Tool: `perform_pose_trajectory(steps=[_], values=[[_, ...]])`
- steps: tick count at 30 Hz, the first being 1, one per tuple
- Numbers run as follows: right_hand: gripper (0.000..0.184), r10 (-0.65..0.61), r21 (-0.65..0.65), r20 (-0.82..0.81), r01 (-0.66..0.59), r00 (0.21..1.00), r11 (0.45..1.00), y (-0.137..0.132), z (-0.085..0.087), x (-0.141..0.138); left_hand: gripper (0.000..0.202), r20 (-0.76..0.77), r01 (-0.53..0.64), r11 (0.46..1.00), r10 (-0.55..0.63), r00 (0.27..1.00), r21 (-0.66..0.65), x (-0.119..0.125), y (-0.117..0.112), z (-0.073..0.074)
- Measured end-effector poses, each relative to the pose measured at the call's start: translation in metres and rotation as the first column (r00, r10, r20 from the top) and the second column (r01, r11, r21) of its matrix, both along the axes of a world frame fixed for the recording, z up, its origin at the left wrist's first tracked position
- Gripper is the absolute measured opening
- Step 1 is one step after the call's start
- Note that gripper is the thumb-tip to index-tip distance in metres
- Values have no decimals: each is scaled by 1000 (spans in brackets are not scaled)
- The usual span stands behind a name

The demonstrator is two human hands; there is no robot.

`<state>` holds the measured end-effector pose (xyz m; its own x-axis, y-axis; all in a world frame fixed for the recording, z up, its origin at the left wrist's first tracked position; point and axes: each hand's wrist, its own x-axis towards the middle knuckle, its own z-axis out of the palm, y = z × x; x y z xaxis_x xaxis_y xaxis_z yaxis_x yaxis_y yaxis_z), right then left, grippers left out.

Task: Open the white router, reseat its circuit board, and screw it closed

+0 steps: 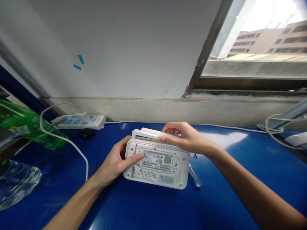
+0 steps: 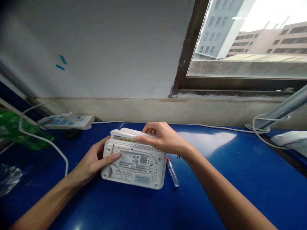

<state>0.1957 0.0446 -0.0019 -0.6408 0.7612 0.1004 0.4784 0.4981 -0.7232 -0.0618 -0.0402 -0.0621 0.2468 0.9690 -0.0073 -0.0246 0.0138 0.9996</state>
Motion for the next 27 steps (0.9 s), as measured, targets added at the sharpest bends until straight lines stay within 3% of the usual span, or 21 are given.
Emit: perform_pose_trajectory(steps=[5,8,17,23,27], values=[[32,15,207,-2,-14,1000,978,-2,-2,3,48,-9,29,1000,-29,1000,-1,1,-2,6],[31,56,254,-14,-51,998,966,-3,-2,6,50,-14,48,999,-48,999,4,2,-3,8],[30,101,139,-112,-85,989,987,-3,-4,8,48,5,66,998,-66,998,8,3,-1,4],[31,49,-50,-60,-52,997,997,-7,2,5,49,-10,46,999,-46,999,25,6,-2,3],[31,92,97,3,-92,996,991,-9,5,-1,46,-24,46,999,-45,999,24,6,-4,3]])
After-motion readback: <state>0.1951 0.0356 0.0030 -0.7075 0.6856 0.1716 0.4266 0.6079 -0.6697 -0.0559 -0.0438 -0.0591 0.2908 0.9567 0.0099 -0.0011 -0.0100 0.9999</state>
